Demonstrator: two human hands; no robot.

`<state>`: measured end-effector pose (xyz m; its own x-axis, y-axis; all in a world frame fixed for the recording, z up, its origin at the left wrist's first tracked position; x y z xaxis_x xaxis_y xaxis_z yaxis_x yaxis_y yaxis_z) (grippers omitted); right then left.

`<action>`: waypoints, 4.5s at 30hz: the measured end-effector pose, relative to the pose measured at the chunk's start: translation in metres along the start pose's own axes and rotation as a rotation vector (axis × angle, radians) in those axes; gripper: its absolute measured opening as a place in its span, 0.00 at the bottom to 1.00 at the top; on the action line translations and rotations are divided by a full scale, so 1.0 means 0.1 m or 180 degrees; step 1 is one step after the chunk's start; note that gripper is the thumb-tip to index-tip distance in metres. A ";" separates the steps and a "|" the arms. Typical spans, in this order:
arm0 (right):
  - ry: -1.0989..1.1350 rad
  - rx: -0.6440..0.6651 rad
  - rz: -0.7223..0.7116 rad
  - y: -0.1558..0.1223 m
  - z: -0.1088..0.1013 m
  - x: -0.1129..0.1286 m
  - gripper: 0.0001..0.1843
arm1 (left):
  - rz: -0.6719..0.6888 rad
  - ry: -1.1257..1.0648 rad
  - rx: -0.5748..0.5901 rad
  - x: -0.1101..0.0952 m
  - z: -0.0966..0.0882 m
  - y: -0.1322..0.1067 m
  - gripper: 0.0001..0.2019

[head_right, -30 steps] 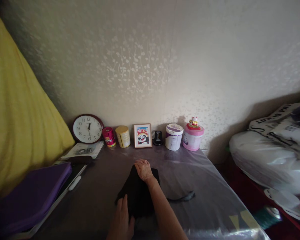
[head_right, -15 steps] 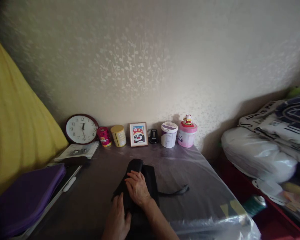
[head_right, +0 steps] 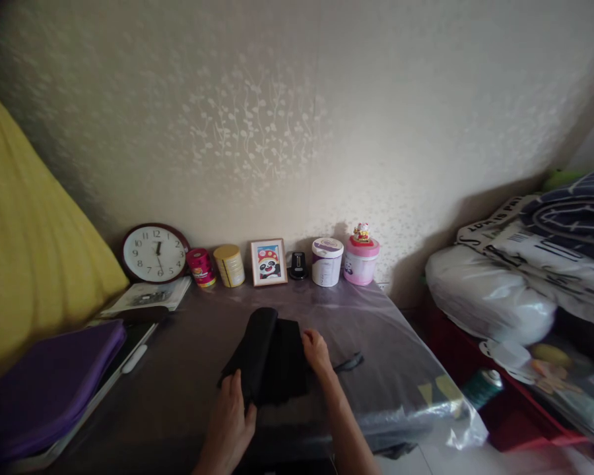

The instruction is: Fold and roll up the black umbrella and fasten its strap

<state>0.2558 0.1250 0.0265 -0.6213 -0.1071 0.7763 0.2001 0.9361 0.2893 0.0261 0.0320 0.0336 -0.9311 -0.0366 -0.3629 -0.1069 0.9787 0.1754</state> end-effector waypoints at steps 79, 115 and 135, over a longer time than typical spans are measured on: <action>-0.0476 0.0968 -0.2188 0.30 0.91 1.08 0.15 | 0.0167 0.0112 0.0362 -0.05 0.06 0.08 0.39; 0.0859 0.0495 0.0372 -0.08 0.27 0.55 0.18 | 0.0140 0.0267 0.0578 -0.14 -0.12 0.06 0.34; 0.0691 0.0534 0.0001 0.01 0.79 1.12 0.21 | 0.0354 0.0012 -0.0026 -0.04 0.00 0.09 0.21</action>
<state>0.1268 0.1408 0.0690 -0.4408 -0.1592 0.8834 0.0607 0.9766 0.2063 0.0285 0.0413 0.0370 -0.9387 0.0713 -0.3372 -0.0056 0.9751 0.2219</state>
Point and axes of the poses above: each hand's wrist, its own y-axis towards the middle knuckle, its own z-axis out of the palm, x = y × z, the point moved 5 cm from there along y, towards the middle knuckle, and after that the axes turned 12 degrees about -z, right-handed, at the moved point
